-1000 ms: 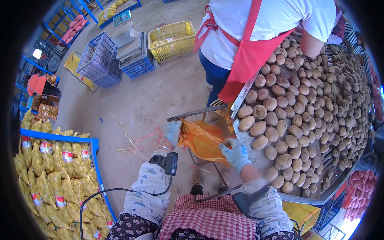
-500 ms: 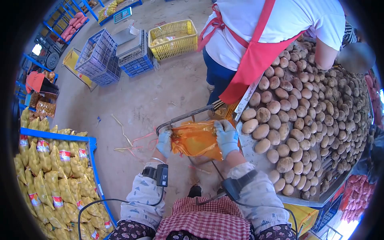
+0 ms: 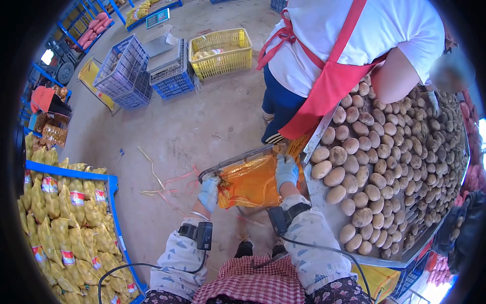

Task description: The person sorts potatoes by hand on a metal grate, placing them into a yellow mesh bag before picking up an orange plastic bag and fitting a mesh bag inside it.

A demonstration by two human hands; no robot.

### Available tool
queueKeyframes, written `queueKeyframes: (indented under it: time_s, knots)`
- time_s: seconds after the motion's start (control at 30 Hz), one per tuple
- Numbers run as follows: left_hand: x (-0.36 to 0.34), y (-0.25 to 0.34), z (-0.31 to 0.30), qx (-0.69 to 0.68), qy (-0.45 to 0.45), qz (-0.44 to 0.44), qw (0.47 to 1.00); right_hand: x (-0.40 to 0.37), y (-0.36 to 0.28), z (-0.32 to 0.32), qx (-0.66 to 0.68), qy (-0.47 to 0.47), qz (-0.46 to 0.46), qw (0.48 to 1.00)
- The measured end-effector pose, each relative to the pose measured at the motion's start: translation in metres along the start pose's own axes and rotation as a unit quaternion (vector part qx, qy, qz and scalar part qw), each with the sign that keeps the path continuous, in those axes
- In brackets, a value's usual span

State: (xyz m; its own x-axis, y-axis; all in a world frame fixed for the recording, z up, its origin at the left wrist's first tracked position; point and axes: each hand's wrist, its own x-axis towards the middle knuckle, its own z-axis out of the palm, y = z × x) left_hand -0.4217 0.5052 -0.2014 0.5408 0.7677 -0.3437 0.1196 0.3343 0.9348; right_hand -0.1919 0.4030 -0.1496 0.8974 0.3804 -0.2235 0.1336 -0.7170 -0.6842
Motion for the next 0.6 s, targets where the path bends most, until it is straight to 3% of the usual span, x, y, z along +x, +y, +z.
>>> queueKeyframes:
  time_s: [0.07,0.13,0.2,0.23,0.27,0.3,0.33,0.37,0.4,0.43,0.47,0.5,0.53,0.57,0.6]
  knots:
    - [-0.004,-0.003,0.002,0.002,0.004,0.04,0.999,-0.004,0.015,0.006,-0.033,-0.033,0.006,0.999]
    - [-0.008,-0.004,0.009,-0.054,0.024,0.014,0.998,-0.004,0.043,0.023,0.03,-0.001,-0.01,1.0]
    - [-0.019,0.013,0.016,-0.11,0.043,-0.006,0.993,-0.029,0.046,0.01,-0.012,-0.027,-0.025,0.999]
    - [-0.033,0.037,0.017,0.102,0.047,-0.058,0.992,-0.042,0.046,0.006,-0.051,-0.053,-0.049,0.996]
    - [-0.039,0.052,0.015,0.308,0.06,-0.103,0.944,-0.047,0.068,0.011,-0.052,-0.121,-0.034,0.991]
    - [-0.045,0.048,0.012,0.378,0.06,-0.03,0.923,-0.067,0.05,-0.009,-0.06,-0.168,0.002,0.984]
    - [-0.059,0.038,0.008,0.449,0.063,0.04,0.891,-0.076,0.073,-0.009,-0.049,-0.182,0.007,0.982]
    - [-0.069,0.035,0.005,0.477,0.034,0.081,0.875,-0.085,0.077,-0.018,-0.086,-0.226,0.048,0.969]
    - [-0.077,0.031,0.006,0.473,0.005,0.052,0.879,-0.1,0.072,-0.034,-0.006,-0.25,0.102,0.963]
    - [-0.087,0.015,0.004,0.507,-0.019,0.047,0.86,-0.091,0.187,0.012,0.106,-0.244,0.092,0.96]
    - [-0.094,0.0,0.003,0.539,-0.047,0.038,0.84,-0.111,0.145,-0.026,0.038,-0.296,0.138,0.944]
    - [-0.102,0.004,0.005,0.54,-0.037,0.049,0.84,-0.133,0.101,-0.059,0.016,-0.312,0.107,0.944]
    - [-0.116,0.014,0.01,0.61,-0.042,0.054,0.789,-0.143,0.091,-0.075,-0.06,-0.329,0.091,0.938]
    - [-0.128,0.019,0.011,0.676,-0.048,0.055,0.733,-0.146,0.111,-0.071,-0.059,-0.325,0.084,0.94]
    - [-0.132,0.019,0.01,0.676,-0.041,0.061,0.733,-0.145,0.144,-0.065,-0.026,-0.305,0.069,0.949]
